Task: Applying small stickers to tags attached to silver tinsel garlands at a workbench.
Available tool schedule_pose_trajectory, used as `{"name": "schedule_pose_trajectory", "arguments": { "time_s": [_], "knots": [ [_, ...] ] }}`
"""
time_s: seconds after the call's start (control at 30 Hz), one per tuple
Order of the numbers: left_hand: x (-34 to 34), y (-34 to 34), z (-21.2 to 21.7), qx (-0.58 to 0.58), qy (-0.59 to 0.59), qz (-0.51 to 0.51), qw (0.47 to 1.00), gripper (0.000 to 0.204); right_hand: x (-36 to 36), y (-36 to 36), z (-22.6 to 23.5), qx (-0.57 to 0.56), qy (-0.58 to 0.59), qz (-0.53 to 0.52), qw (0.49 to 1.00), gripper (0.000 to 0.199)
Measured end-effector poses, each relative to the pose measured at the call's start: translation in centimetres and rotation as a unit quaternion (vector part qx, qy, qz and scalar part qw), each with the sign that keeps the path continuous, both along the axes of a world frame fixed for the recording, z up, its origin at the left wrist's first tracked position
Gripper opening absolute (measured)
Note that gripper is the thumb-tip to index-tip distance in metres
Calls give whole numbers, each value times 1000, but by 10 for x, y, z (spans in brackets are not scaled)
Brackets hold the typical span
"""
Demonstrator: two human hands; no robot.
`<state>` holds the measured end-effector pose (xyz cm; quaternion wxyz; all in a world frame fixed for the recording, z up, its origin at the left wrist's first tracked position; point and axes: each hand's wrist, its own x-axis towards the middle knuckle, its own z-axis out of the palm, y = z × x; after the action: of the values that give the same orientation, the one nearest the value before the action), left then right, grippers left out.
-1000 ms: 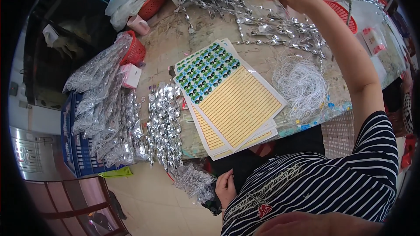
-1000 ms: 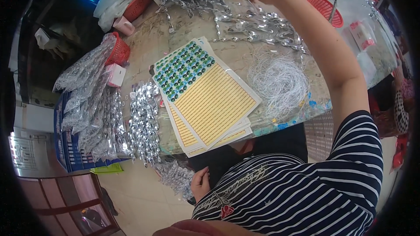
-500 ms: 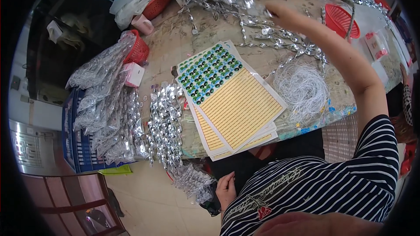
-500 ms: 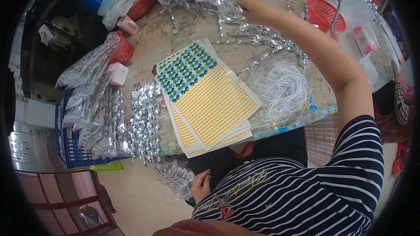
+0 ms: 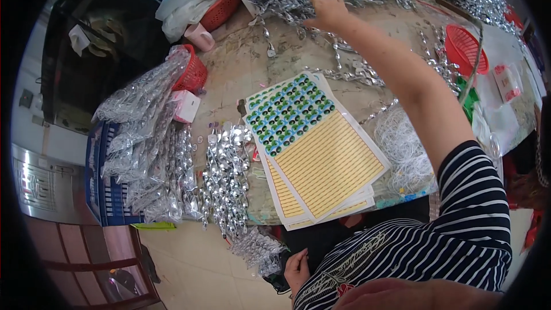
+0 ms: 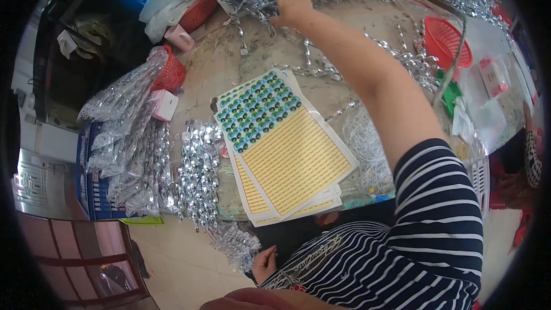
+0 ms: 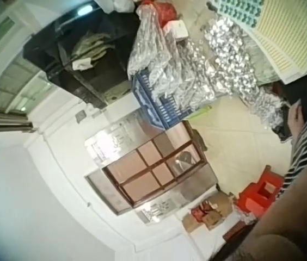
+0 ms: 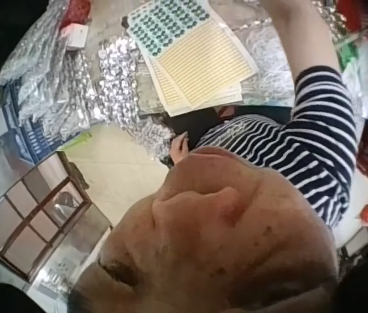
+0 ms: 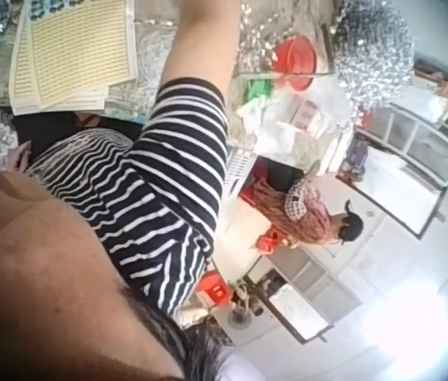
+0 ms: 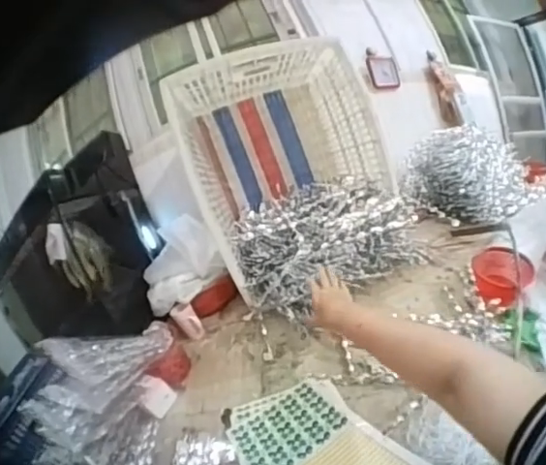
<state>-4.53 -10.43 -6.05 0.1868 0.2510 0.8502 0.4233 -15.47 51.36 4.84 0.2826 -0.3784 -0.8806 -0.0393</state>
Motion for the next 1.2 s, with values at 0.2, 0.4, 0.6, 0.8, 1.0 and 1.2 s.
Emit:
{"name": "schedule_pose_trajectory", "arguments": {
  "time_s": [0.2,0.4,0.6,0.8,1.0,1.2],
  "knots": [
    [18,-90,-72,49,-112,91,988,18,-30,12,-5,-10,-29,-72,997,103],
    [16,-111,-90,96,-222,80,967,22,-39,14,-18,-65,-144,-71,985,104],
    [12,-115,-86,63,-257,53,963,28,-41,-8,-26,-47,-80,-98,991,88],
    [11,-117,-80,32,-265,47,963,30,-33,19,-31,-12,-74,-82,994,57],
    [3,-88,-65,-27,-285,84,954,30,-21,50,-38,-46,-9,2,999,46],
    [13,-43,-14,-105,-279,125,946,30,-4,40,-6,-109,-86,-3,990,35]
  ]
}}
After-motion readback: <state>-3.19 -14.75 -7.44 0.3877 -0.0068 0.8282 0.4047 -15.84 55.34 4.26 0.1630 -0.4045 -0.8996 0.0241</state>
